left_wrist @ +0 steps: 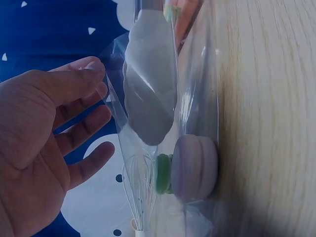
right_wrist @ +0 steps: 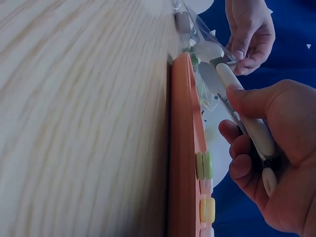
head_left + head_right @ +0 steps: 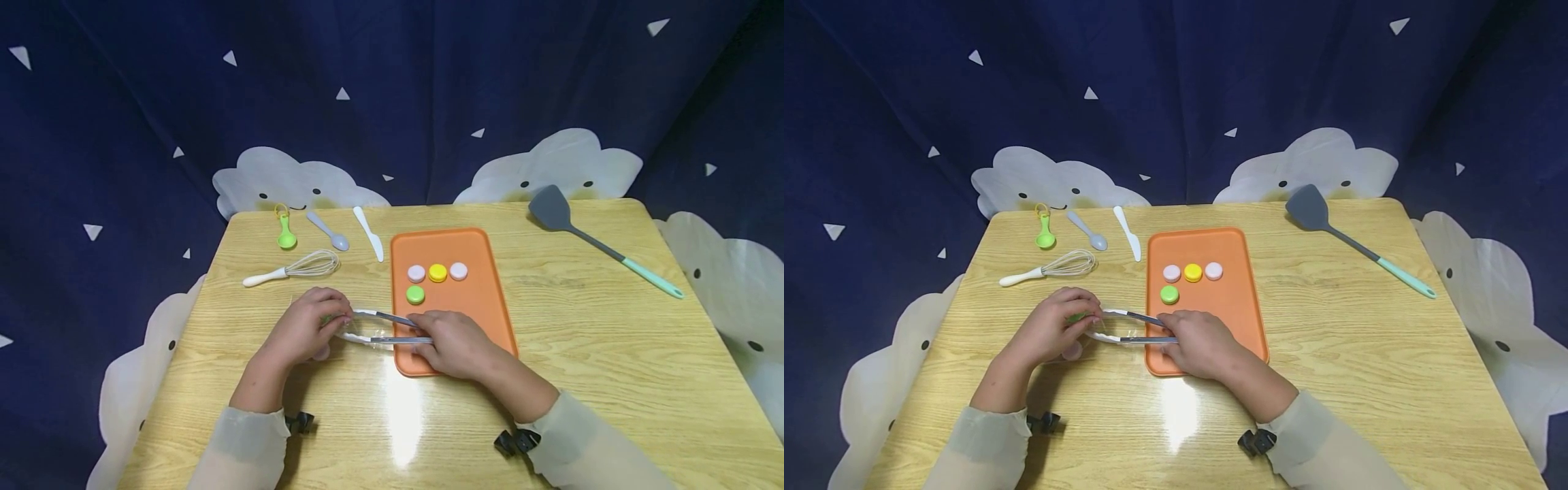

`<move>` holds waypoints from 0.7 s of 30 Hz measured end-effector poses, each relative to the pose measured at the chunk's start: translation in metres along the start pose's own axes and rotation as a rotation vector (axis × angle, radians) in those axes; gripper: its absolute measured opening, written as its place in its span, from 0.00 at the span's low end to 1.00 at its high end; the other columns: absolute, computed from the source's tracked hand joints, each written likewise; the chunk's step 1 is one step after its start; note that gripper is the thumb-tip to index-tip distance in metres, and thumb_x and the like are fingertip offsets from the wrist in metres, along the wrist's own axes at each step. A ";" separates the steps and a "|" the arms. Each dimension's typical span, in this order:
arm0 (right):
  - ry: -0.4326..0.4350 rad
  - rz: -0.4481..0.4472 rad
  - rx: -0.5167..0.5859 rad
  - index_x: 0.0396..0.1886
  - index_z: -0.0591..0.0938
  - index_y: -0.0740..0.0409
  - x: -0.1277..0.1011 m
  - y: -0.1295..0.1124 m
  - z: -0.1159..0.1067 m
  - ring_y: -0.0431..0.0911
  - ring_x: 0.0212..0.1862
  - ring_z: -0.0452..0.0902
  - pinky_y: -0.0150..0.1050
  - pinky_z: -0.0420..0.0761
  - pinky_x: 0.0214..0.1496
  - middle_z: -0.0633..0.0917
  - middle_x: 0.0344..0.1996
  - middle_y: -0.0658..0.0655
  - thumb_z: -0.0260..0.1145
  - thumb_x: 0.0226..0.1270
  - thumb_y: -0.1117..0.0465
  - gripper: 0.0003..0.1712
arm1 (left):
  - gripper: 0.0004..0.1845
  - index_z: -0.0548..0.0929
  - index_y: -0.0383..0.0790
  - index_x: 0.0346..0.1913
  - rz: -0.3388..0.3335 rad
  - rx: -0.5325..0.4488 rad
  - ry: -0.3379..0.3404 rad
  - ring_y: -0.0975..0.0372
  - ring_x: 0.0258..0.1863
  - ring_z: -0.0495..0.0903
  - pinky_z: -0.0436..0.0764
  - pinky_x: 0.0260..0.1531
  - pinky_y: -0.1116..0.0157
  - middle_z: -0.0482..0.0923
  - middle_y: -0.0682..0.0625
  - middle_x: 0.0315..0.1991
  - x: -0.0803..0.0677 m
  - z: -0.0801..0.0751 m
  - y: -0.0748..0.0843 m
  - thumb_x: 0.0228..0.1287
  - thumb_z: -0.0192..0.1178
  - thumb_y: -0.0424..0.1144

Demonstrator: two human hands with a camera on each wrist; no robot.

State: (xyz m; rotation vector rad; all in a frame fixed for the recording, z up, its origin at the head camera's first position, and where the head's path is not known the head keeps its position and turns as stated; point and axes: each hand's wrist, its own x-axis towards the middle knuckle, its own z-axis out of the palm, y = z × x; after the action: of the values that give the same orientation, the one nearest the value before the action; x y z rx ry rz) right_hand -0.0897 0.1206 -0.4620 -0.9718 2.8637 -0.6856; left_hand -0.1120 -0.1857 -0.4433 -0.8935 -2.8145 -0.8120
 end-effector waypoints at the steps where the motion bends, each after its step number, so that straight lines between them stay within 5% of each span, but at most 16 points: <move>1: 0.001 0.001 -0.003 0.62 0.84 0.56 0.001 -0.001 0.000 0.44 0.40 0.82 0.46 0.83 0.45 0.86 0.39 0.47 0.70 0.71 0.53 0.23 | 0.04 0.90 0.49 0.38 0.000 -0.001 0.001 0.58 0.51 0.80 0.80 0.53 0.54 0.83 0.56 0.47 0.000 0.000 0.000 0.66 0.72 0.35; 11: -0.003 0.030 -0.026 0.61 0.83 0.55 0.009 -0.009 0.006 0.42 0.36 0.80 0.44 0.82 0.41 0.82 0.34 0.45 0.70 0.73 0.47 0.24 | 0.03 0.91 0.45 0.40 0.011 -0.012 0.003 0.57 0.53 0.80 0.81 0.54 0.53 0.84 0.54 0.49 0.001 0.002 -0.001 0.67 0.71 0.33; 21: -0.032 0.050 -0.049 0.65 0.81 0.56 0.017 -0.012 0.012 0.48 0.46 0.85 0.48 0.84 0.47 0.87 0.46 0.51 0.69 0.74 0.46 0.28 | 0.04 0.91 0.46 0.41 0.005 -0.018 -0.004 0.57 0.54 0.80 0.81 0.54 0.54 0.83 0.53 0.49 0.002 0.002 0.001 0.67 0.70 0.33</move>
State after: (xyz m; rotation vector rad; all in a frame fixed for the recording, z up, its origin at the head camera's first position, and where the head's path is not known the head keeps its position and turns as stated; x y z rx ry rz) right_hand -0.0941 0.0973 -0.4659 -0.9050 2.8797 -0.5929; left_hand -0.1130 -0.1830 -0.4441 -0.9049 -2.8121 -0.8370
